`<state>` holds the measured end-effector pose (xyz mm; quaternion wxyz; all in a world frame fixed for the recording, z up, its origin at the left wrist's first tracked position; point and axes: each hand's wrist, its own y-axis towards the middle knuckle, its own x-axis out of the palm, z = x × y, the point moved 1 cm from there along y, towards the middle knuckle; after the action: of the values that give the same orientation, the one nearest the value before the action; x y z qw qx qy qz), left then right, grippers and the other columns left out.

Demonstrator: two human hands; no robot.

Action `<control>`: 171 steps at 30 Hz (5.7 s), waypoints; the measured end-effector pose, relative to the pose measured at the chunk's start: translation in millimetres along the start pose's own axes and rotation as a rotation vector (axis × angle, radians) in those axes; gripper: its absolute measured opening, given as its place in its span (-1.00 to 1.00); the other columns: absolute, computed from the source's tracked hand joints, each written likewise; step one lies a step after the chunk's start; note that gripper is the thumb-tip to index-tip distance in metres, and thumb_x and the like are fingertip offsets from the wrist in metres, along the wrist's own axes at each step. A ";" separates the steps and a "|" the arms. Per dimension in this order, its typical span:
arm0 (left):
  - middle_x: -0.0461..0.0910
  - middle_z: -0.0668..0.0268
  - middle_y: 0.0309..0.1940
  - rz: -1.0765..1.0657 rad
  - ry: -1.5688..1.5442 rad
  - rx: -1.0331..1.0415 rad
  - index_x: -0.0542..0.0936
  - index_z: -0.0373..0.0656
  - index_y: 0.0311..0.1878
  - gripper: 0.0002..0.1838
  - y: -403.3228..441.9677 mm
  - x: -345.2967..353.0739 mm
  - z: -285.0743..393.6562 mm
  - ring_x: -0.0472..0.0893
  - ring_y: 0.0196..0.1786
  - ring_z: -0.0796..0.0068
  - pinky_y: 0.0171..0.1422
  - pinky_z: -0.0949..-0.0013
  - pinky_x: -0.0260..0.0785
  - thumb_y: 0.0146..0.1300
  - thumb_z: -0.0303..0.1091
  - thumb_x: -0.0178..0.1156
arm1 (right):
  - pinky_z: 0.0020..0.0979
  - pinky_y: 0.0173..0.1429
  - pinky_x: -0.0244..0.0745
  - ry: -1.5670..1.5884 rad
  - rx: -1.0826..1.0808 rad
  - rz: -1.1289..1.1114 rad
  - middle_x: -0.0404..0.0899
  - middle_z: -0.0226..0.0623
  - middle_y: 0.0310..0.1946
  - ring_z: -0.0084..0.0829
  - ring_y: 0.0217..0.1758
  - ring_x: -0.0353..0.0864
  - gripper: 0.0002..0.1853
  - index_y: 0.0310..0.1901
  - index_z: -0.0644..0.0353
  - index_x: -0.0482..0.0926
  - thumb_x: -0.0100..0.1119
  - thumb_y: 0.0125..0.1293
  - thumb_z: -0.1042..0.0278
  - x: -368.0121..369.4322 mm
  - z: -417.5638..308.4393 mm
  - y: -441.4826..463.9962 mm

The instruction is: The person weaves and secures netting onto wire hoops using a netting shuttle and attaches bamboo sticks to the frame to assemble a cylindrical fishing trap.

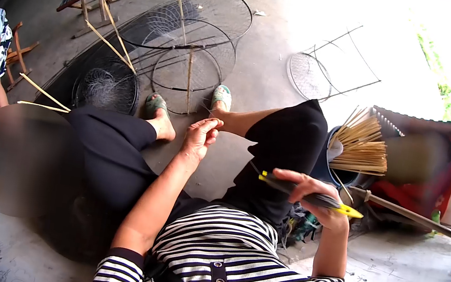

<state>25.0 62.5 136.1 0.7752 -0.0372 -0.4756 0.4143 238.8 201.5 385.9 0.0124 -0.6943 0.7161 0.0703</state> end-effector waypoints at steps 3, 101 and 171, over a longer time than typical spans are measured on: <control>0.65 0.29 -0.29 0.056 -0.031 0.008 0.61 -0.22 -0.23 -0.89 8.9 -22.1 -7.5 0.46 -0.48 0.66 -0.53 0.61 0.19 0.20 -0.43 0.21 | 0.00 0.34 0.18 0.315 -0.131 0.228 0.48 0.30 0.03 0.03 0.19 0.47 -0.83 -0.24 0.28 0.55 0.13 0.23 0.36 -2.5 -25.2 -31.2; 0.61 0.29 -0.52 0.247 0.997 -0.161 0.62 -0.26 -0.32 -0.86 99.4 -63.5 70.4 0.54 -0.58 0.48 -0.53 0.42 0.37 0.24 -0.47 0.07 | -0.14 -0.33 0.50 -0.781 0.287 0.082 0.59 -0.08 -0.54 -0.08 -0.42 0.63 -0.91 -0.34 0.17 0.49 0.10 0.16 0.37 60.7 328.8 240.9; 0.38 0.31 -0.51 0.450 0.099 0.080 0.37 -0.14 -0.03 -0.60 54.9 -65.4 52.0 0.37 -0.53 0.50 -0.45 0.41 0.33 0.08 -0.75 0.08 | -0.28 -0.15 0.45 -0.901 -0.096 1.206 0.48 -0.08 -0.23 -0.16 -0.22 0.51 -0.75 -0.05 0.25 0.45 0.06 0.22 0.56 -78.9 121.1 11.3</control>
<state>-61.7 36.5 93.5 0.6866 -0.1319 -0.3997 0.5928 220.7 294.3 276.1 0.2334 -0.0858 0.8938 0.3732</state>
